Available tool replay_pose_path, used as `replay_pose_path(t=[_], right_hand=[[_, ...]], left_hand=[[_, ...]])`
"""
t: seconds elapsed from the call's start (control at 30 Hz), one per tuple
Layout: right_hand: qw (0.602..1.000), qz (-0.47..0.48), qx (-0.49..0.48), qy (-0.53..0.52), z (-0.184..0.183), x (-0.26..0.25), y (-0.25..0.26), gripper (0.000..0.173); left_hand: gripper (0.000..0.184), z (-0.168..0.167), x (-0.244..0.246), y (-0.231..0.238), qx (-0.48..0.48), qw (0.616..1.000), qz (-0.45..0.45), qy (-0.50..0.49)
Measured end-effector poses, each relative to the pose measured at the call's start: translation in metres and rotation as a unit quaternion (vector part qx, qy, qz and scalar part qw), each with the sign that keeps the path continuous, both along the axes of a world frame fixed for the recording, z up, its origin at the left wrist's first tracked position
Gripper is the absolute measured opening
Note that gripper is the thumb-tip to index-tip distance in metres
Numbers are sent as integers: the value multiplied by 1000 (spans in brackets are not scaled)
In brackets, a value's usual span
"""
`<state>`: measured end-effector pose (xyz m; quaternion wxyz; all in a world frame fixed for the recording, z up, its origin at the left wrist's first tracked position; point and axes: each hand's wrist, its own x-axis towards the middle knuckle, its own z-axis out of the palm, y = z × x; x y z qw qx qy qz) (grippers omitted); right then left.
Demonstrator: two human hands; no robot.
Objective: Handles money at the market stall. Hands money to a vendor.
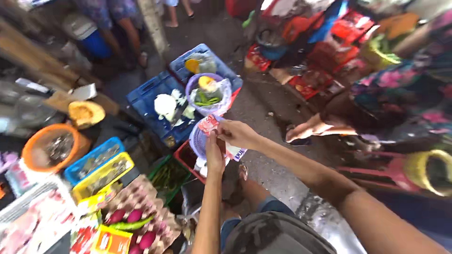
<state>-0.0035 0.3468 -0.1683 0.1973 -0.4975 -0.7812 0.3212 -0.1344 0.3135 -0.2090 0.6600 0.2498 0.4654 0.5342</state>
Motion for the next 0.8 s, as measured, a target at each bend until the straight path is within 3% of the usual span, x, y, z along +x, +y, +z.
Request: replay_pose_path(t=[0.03,0.1,0.17,0.23,0.37,0.43,0.6,0.67,0.8], right_hand=[[992,-74,-28,101,-3,35,-3,15],[921,-235,-122,284,-11,104,-8,23],[835,-377,-185,356,-23,170,-6,22],[780,-466,-210,361,-42,224,2,23],[731,-513,-225,391,-68,309,18,39],[710,-559,-189,384,-76,348,29,36],[679,-587,-132,420,-69,427,66,26],[668,-593,-114,435,-64,449,85,24],[638,-634,-59,434,-51,488,134,27]], left_hand=[[34,2,26,8,-3,999,-26,31],[27,0,79,26,-6,996,-75,54],[21,-13,137,44,1,991,-109,75],[26,-28,197,63,14,983,-158,92],[44,-42,310,100,8,963,-261,61],[36,-43,352,119,-14,954,-298,40],[17,-29,442,173,-21,969,-212,124],[22,-22,472,199,-11,975,-180,128],[28,-2,519,262,58,959,-243,134]])
